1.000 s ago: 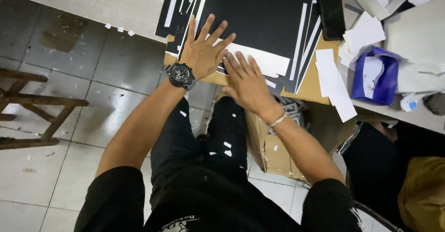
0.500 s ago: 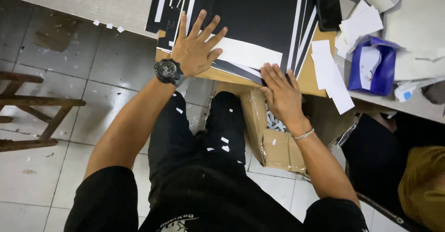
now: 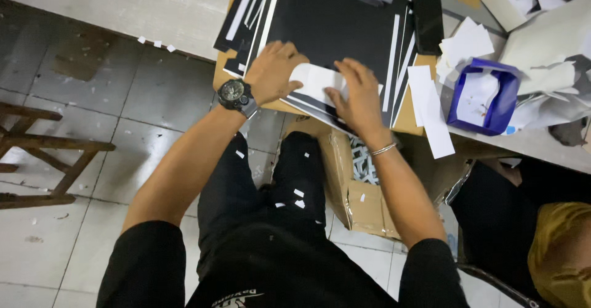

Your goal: The person assembles picture frames by hand, peeling protective strips from white foam inserts and pressing them into black frames. They handle the components one by one, aligning the white inserts with the black frames and stacking the finished units on the table.

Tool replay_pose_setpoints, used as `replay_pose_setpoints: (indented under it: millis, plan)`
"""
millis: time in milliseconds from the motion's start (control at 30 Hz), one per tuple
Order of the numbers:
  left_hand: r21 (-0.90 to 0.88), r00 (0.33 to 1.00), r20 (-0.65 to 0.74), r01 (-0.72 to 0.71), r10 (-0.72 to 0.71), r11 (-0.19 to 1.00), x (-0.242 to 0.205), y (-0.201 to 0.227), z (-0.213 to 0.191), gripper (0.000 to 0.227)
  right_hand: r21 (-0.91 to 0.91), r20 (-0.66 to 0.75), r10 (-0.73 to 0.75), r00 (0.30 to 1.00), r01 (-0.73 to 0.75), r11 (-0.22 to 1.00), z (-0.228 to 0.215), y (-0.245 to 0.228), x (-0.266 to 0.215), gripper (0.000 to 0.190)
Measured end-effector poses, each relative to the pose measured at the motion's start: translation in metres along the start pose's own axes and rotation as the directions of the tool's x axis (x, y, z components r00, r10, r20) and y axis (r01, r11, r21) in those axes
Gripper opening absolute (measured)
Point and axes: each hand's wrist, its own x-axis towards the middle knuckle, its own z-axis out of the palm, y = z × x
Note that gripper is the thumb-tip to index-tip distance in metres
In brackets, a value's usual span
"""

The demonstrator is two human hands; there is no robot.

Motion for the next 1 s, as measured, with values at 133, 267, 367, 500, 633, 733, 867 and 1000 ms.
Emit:
replay_pose_setpoints:
  millis: [133, 267, 367, 500, 633, 733, 867, 1000]
  plan:
    - [-0.1, 1.0, 0.003, -0.006, 0.006, 0.995, -0.005, 0.001, 0.003, 0.062, 0.019, -0.029, 0.02, 0.999, -0.019, 1.0, 0.016, 0.01, -0.008, 0.053]
    - [-0.112, 0.999, -0.019, -0.047, 0.046, 0.993, -0.005, 0.004, 0.001, 0.063, 0.036, -0.048, 0.054, 0.997, -0.052, 0.998, 0.012, 0.011, -0.015, 0.051]
    - [-0.175, 0.999, 0.015, -0.031, 0.034, 0.984, -0.007, 0.01, -0.004, 0.058, 0.026, -0.039, 0.087, 0.995, -0.086, 0.996, 0.012, 0.011, -0.02, 0.05]
    - [-0.162, 0.999, 0.013, -0.035, 0.038, 0.986, -0.002, 0.013, -0.002, 0.058, 0.017, -0.069, 0.064, 0.996, -0.063, 0.998, 0.012, 0.016, -0.025, 0.049]
    - [-0.174, 0.998, 0.063, 0.011, 0.0, 0.985, 0.0, 0.021, -0.01, 0.057, 0.037, -0.087, 0.04, 0.995, -0.037, 0.999, 0.011, 0.018, -0.027, 0.047]
    - [-0.238, 0.999, -0.011, -0.044, 0.043, 0.97, -0.002, 0.009, 0.008, 0.058, 0.092, -0.134, 0.019, 0.991, -0.007, 0.996, 0.02, 0.026, -0.028, 0.046]
    - [-0.213, 0.991, 0.019, -0.124, 0.131, 0.969, 0.008, 0.014, 0.002, 0.061, 0.043, -0.26, 0.079, 0.962, -0.07, 0.997, 0.024, 0.036, -0.035, 0.046]
    - [-0.101, 0.997, 0.003, -0.077, 0.078, 0.992, 0.003, 0.009, 0.001, 0.063, -0.005, -0.194, 0.08, 0.978, -0.082, 0.997, 0.02, 0.024, -0.032, 0.047]
